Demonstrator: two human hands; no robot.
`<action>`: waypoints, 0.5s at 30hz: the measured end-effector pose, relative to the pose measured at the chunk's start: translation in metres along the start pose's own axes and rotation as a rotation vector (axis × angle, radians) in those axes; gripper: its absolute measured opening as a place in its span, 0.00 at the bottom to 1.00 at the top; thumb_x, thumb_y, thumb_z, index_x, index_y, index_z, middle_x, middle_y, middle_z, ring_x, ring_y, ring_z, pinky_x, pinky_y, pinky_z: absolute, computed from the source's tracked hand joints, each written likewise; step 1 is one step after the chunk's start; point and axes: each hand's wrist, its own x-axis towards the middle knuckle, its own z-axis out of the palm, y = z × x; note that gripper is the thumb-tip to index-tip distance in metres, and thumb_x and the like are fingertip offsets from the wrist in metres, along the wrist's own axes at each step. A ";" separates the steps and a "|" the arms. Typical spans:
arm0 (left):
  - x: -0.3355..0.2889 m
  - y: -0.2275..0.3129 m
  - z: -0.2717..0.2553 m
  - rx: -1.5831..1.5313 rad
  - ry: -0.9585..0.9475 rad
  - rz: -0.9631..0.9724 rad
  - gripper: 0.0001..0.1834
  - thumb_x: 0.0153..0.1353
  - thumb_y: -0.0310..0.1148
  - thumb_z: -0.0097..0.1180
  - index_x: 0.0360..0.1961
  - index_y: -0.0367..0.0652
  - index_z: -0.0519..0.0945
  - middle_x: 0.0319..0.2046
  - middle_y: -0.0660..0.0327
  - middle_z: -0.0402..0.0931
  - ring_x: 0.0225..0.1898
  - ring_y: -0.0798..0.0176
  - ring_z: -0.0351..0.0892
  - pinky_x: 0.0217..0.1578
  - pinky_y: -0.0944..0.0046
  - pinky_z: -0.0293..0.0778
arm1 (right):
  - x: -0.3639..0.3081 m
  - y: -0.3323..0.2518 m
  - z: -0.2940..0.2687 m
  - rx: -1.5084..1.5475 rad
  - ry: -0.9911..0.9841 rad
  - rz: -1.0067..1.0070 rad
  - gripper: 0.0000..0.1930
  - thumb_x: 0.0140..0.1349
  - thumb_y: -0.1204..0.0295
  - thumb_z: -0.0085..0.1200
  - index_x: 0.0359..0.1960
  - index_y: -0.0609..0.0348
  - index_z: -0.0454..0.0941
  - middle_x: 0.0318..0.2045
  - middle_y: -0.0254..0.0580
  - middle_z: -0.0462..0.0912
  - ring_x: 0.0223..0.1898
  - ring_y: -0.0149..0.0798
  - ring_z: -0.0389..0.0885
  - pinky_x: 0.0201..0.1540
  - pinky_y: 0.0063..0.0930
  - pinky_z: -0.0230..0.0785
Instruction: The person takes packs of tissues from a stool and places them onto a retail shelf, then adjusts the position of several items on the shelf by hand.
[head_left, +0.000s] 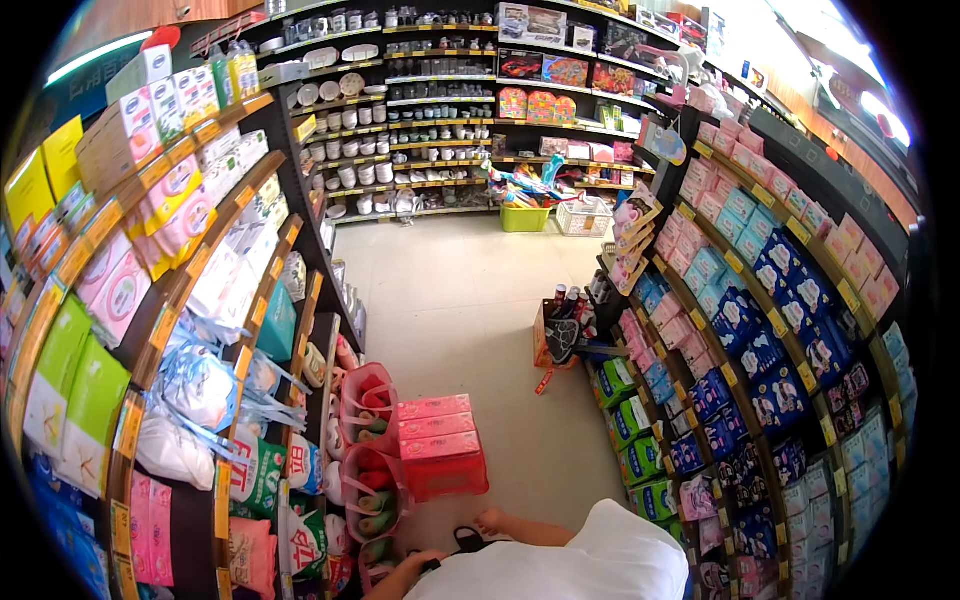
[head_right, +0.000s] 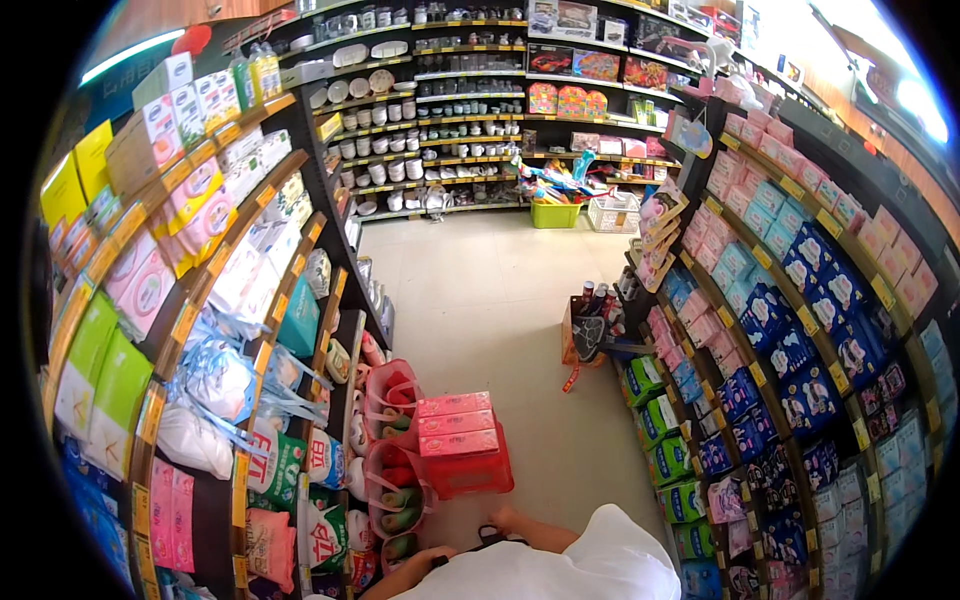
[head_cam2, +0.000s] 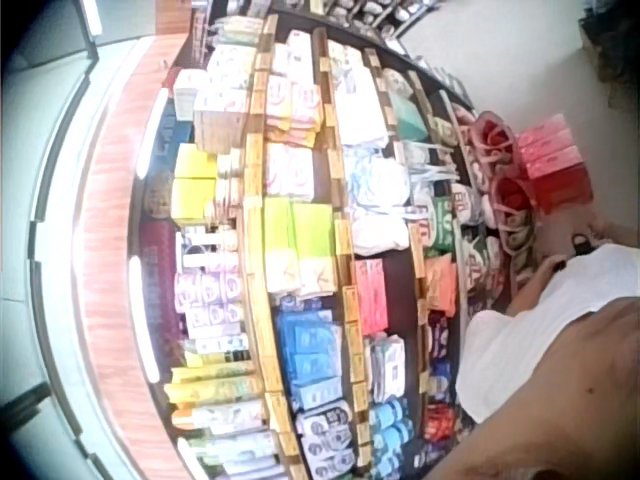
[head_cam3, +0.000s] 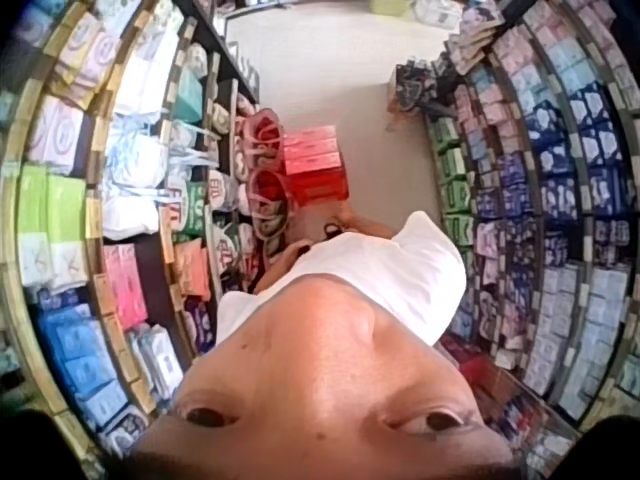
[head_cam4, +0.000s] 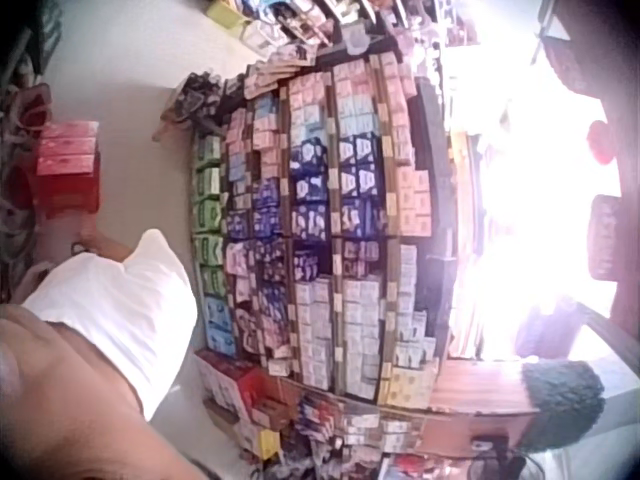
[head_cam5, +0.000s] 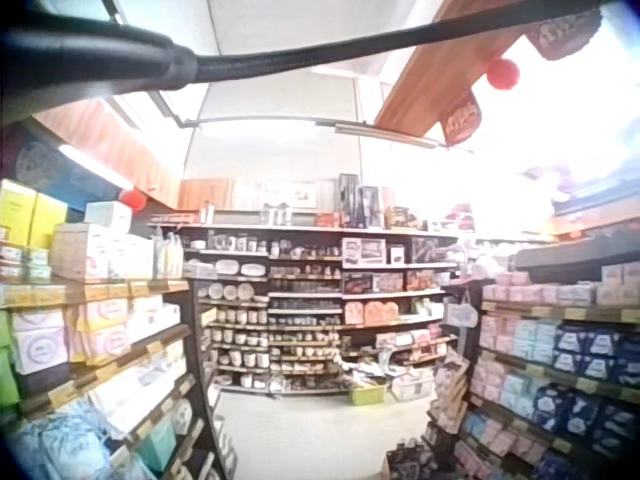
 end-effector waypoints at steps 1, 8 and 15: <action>0.007 0.001 -0.001 -0.004 0.002 -0.017 0.18 0.57 0.41 0.60 0.46 0.46 0.83 0.38 0.65 0.82 0.36 0.64 0.81 0.42 0.59 0.75 | 0.004 0.016 -0.009 0.042 -0.002 0.049 0.18 0.61 0.63 0.56 0.48 0.61 0.75 0.37 0.46 0.79 0.32 0.41 0.78 0.31 0.35 0.75; 0.019 -0.002 -0.004 -0.185 -0.017 -0.049 0.22 0.53 0.44 0.64 0.47 0.47 0.82 0.39 0.65 0.81 0.42 0.66 0.79 0.45 0.61 0.73 | 0.013 0.072 -0.039 0.079 0.070 0.190 0.17 0.62 0.63 0.55 0.46 0.61 0.76 0.38 0.48 0.80 0.33 0.44 0.80 0.35 0.40 0.75; 0.047 -0.012 0.005 0.202 -0.071 0.308 0.23 0.60 0.48 0.56 0.49 0.44 0.81 0.46 0.62 0.80 0.44 0.62 0.78 0.51 0.62 0.71 | 0.024 0.063 -0.045 0.125 0.033 0.124 0.15 0.61 0.64 0.56 0.44 0.61 0.77 0.36 0.45 0.80 0.30 0.41 0.79 0.31 0.37 0.74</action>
